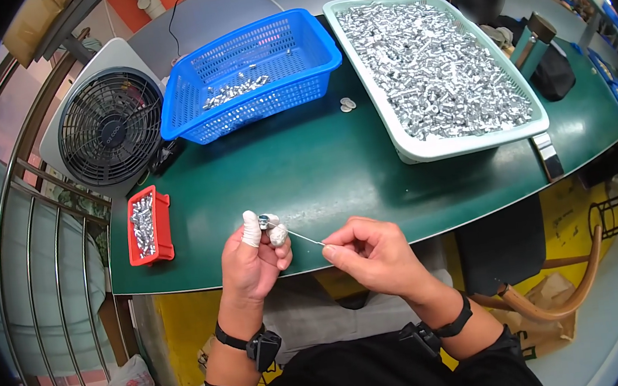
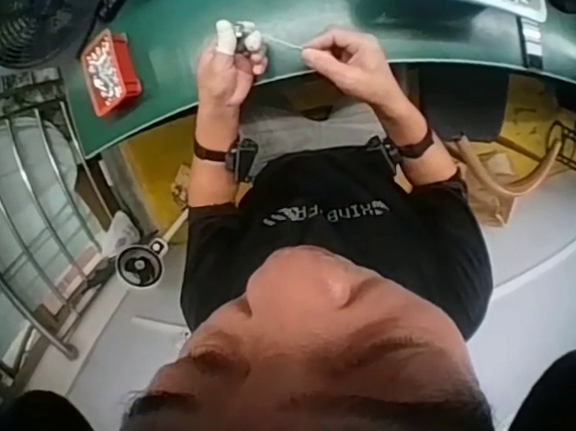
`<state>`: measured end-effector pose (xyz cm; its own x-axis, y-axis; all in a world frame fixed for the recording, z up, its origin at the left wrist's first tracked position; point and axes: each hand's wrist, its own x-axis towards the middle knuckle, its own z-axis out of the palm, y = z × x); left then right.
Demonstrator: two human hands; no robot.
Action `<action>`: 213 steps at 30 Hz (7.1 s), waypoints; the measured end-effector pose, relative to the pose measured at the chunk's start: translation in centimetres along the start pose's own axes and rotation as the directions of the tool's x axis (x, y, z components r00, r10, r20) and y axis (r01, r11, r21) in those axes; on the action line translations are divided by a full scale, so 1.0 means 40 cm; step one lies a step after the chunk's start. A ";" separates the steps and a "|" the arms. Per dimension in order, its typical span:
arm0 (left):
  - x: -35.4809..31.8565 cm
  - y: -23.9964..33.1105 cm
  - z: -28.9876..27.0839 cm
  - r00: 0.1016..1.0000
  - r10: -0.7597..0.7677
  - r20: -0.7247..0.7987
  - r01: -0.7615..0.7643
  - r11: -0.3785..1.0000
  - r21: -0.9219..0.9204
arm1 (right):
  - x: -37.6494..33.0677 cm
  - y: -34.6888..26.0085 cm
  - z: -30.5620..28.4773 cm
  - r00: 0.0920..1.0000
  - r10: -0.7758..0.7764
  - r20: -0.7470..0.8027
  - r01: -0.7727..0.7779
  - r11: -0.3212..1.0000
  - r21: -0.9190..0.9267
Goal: The person picks up a metal part from a blue basket, inserts a thin wire into it, and places the finished piece into a red container, repeating this process several times.
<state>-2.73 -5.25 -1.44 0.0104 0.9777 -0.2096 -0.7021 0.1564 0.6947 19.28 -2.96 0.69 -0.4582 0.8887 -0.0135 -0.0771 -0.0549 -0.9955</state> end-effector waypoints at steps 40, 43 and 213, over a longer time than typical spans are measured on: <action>0.186 -0.418 0.125 0.983 0.184 0.007 -0.173 0.911 0.374 | -0.011 0.300 -0.348 0.980 -0.193 -0.038 0.189 0.977 -0.093; 0.177 -0.427 0.170 0.963 0.266 -0.051 -0.225 0.891 0.394 | -0.006 0.302 -0.349 1.000 -0.004 -0.001 0.004 0.981 0.192; 0.000 -0.012 -0.089 0.892 0.450 0.038 -0.373 0.687 0.624 | 0.073 0.083 -0.033 0.937 -0.338 -0.086 0.261 0.842 -0.472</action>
<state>-4.92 -5.84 -4.22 -0.2799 0.9480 0.1517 -0.0415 -0.1698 0.9846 18.84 0.06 -2.76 -0.3268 0.8906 0.3161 0.2335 0.4002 -0.8862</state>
